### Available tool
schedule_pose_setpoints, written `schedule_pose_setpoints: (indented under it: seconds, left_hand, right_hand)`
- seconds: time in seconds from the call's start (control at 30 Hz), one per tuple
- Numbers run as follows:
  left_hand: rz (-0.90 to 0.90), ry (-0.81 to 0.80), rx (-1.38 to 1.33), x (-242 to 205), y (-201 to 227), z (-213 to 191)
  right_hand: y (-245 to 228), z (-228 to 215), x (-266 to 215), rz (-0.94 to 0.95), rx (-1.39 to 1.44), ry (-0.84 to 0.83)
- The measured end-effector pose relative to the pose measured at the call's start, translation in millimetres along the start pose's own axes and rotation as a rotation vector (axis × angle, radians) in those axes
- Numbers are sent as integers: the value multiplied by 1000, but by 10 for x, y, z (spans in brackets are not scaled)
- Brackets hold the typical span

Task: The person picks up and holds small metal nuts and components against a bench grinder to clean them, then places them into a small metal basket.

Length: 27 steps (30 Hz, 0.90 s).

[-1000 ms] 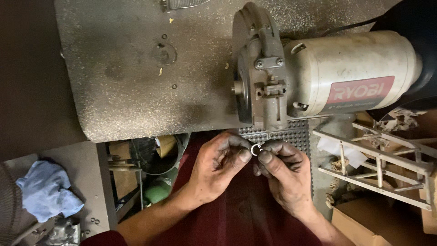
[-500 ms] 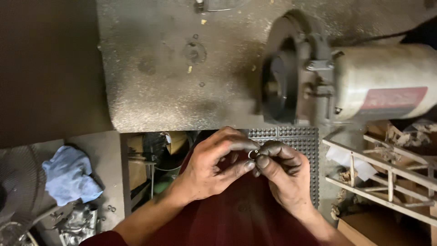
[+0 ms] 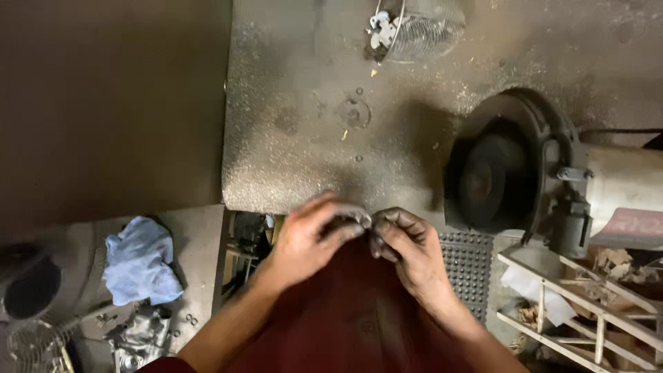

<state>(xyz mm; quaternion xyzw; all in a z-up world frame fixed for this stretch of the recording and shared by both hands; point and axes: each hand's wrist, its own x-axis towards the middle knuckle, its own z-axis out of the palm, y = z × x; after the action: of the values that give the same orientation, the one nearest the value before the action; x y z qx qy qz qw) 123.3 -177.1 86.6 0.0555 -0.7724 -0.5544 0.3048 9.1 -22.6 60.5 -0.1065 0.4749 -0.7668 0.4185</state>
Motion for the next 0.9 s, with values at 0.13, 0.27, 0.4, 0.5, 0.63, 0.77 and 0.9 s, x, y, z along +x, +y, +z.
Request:
schedule_pose_setpoints:
  seconds: [0.13,0.27,0.4,0.5,0.63,0.77,0.9]
  left_hand:
    - [-233,54,266,206,-457,-214]
    - [-282,70,483,766,-736,-394]
    - [-241,23,591,1399,-1487,-457]
    - [-254,64,562,2011,-1946,-380]
    - [-311,34,451,2583,-2573,-75]
    - [-463,-46,336,2960,-2847,253]
    - [-390,-85,389,2924,-3033,121]
  right_hand:
    - [24,52,191,57,-248,61]
    - [71,-90,330,126,-472,63]
    - [-16,-164,350,192,-627,79]
    - [-52,-236,332,182,-649,170]
    - [-144,-259,272,170,-589,301]
    - [-183,-353,231,268,-534,389]
    - [-136,-420,291,262,-533,390]
